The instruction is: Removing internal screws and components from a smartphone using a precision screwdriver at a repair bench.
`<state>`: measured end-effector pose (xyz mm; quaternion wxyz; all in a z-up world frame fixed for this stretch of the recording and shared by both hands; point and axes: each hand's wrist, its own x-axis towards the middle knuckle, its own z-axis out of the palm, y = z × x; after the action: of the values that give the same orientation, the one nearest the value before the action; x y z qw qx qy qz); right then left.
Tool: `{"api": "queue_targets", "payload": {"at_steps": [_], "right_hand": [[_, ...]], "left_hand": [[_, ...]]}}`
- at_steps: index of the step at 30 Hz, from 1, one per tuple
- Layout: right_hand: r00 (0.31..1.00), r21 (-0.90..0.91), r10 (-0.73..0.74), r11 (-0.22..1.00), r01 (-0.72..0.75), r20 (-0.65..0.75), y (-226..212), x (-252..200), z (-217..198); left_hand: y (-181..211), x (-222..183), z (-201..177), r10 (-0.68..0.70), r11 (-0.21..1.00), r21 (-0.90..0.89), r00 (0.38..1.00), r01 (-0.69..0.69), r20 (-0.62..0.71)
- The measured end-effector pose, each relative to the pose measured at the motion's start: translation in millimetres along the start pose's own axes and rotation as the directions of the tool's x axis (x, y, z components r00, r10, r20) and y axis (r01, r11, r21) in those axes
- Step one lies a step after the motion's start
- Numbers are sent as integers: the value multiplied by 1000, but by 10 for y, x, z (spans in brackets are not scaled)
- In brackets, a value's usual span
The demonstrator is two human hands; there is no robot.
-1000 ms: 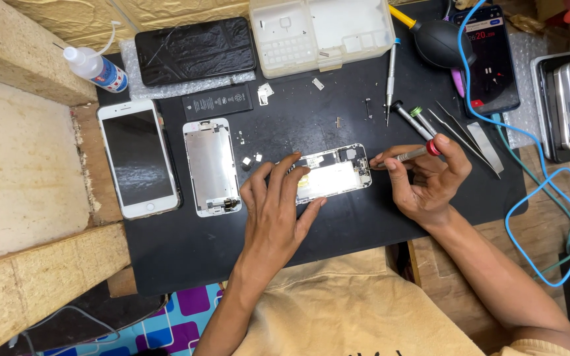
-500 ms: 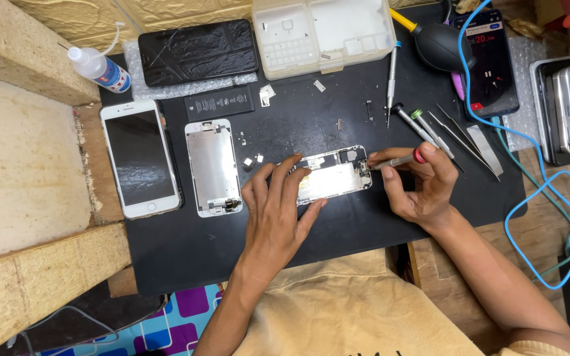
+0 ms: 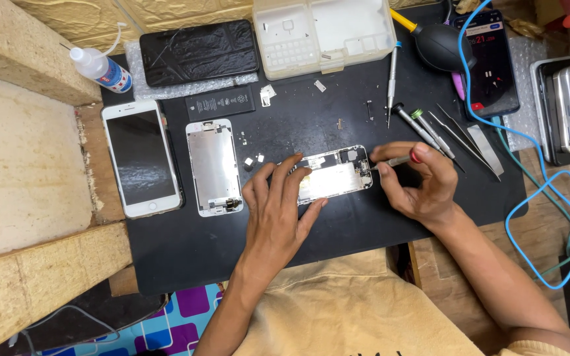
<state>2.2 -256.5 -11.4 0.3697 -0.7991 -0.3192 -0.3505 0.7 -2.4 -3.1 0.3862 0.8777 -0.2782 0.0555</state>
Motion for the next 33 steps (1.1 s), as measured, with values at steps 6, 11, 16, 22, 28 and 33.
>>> {"api": "queue_targets", "payload": {"at_steps": [6, 11, 16, 22, 28, 33], "right_hand": [[1000, 2, -1, 1000, 1, 7, -43, 46, -7], [999, 43, -12, 999, 13, -32, -64, 18, 23], [967, 146, 253, 958, -246, -28, -139, -46, -43], [785, -177, 608, 791, -586, 118, -16, 550, -189], [594, -397, 671, 741, -541, 443, 156, 728, 35], [568, -467, 678, 734, -493, 467, 218, 720, 78]], "left_hand": [[11, 3, -4, -3, 1000, 5, 1000, 3, 3], [5, -6, 2, -2, 1000, 18, 1000, 2, 4], [2, -8, -9, -1, 1000, 18, 1000, 1, -8], [-5, -28, -11, 16, 999, 34, 1000, -16, -3], [3, -38, -29, 0, 997, 74, 1000, 0, -4], [-18, -34, -8, 22, 997, 78, 1000, -21, -12]]}}
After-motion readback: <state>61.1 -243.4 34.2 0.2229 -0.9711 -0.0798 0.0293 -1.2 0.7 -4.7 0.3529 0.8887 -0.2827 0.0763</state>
